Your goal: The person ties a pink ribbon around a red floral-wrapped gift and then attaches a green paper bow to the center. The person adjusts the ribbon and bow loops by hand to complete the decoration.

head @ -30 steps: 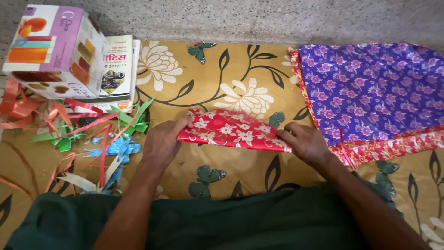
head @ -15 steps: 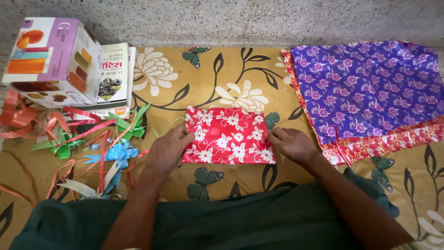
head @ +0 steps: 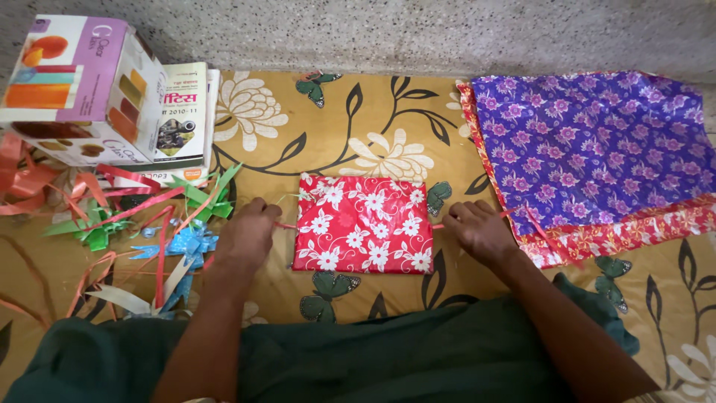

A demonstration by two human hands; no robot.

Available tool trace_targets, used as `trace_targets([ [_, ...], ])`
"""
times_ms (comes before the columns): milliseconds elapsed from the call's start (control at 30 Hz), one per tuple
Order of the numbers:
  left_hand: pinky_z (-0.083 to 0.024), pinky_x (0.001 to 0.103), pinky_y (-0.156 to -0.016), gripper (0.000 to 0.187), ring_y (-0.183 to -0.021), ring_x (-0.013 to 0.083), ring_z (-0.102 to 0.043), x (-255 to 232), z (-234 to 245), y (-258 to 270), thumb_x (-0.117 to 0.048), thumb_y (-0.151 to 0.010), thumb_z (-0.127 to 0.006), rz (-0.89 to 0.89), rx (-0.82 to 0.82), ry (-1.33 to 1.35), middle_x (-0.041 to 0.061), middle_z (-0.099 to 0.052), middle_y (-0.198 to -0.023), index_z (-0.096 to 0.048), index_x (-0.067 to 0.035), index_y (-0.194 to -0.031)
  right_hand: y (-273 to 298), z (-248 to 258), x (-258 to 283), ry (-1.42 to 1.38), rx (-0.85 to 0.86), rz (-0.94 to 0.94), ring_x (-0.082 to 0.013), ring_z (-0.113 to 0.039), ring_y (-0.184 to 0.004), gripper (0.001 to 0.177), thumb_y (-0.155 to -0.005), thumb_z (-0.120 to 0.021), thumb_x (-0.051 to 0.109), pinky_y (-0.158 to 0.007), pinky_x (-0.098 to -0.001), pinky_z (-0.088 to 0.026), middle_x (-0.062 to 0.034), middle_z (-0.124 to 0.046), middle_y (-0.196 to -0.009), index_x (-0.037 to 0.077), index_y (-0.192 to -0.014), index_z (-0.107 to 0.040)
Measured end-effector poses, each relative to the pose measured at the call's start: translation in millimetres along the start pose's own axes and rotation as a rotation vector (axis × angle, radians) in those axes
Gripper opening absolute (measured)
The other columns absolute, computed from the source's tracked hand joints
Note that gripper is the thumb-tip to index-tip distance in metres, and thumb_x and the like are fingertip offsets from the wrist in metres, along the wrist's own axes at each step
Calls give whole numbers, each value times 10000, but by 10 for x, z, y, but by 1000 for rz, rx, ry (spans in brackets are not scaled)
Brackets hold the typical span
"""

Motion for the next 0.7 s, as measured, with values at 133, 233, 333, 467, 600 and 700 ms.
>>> trace_targets([
  [133, -543, 462, -892, 210, -1087, 341, -633, 60, 29, -88, -52, -840, -664, 39, 71, -47, 117, -636, -1104, -724, -121, -1029, 50, -38, -42, 12, -15, -37, -248, -686, -912, 211, -748, -710, -14, -802, -390, -509, -90, -688, -955, 60, -945, -711],
  [233, -554, 455, -907, 164, -1083, 335, -650, 137, 77, -79, -39, -852, -648, 90, 103, -66, 118, -653, -1086, -749, -108, -961, 90, 1, -124, 21, -12, -102, -254, -686, -908, 165, -785, -711, -9, -798, -396, -512, -101, -691, -939, 59, -936, -713],
  [333, -556, 459, -896, 127, -1054, 345, -667, 183, 109, -101, -66, -871, -648, 105, 105, -80, 126, -672, -1053, -763, -107, -905, 67, 110, -167, -7, -80, -168, -274, -680, -883, 124, -800, -701, -22, -807, -414, -524, -109, -702, -938, 58, -894, -701],
  [467, -572, 464, -854, 120, -988, 365, -704, 214, 121, -145, -148, -898, -663, 226, 174, -157, 172, -723, -1033, -764, -97, -936, 60, 400, -244, -127, -160, -227, -312, -665, -809, 95, -790, -698, -34, -718, -438, -520, -113, -689, -870, 34, -855, -707],
  [600, -571, 445, -886, 229, -955, 317, -727, 334, 279, -155, -318, -825, -759, 244, 419, 107, 128, -772, -993, -795, -128, -948, 30, 631, -203, -153, -278, -244, -313, -673, -866, 63, -872, -696, -19, -733, -423, -550, -115, -691, -926, 35, -903, -708],
  [700, -586, 437, -875, 210, -926, 300, -752, 292, 496, -191, -245, -797, -723, 130, 338, 169, 123, -788, -961, -806, -134, -953, -40, 759, -186, -156, -238, -288, -320, -669, -847, 53, -850, -736, 13, -715, -427, -541, -119, -690, -899, 42, -890, -718],
])
Point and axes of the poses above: each hand's wrist, its own y-axis away from the middle knuckle, its own z-axis out of the back of the hand, x = y × z, the point moved 2 cm from there along -y, towards the middle knuckle
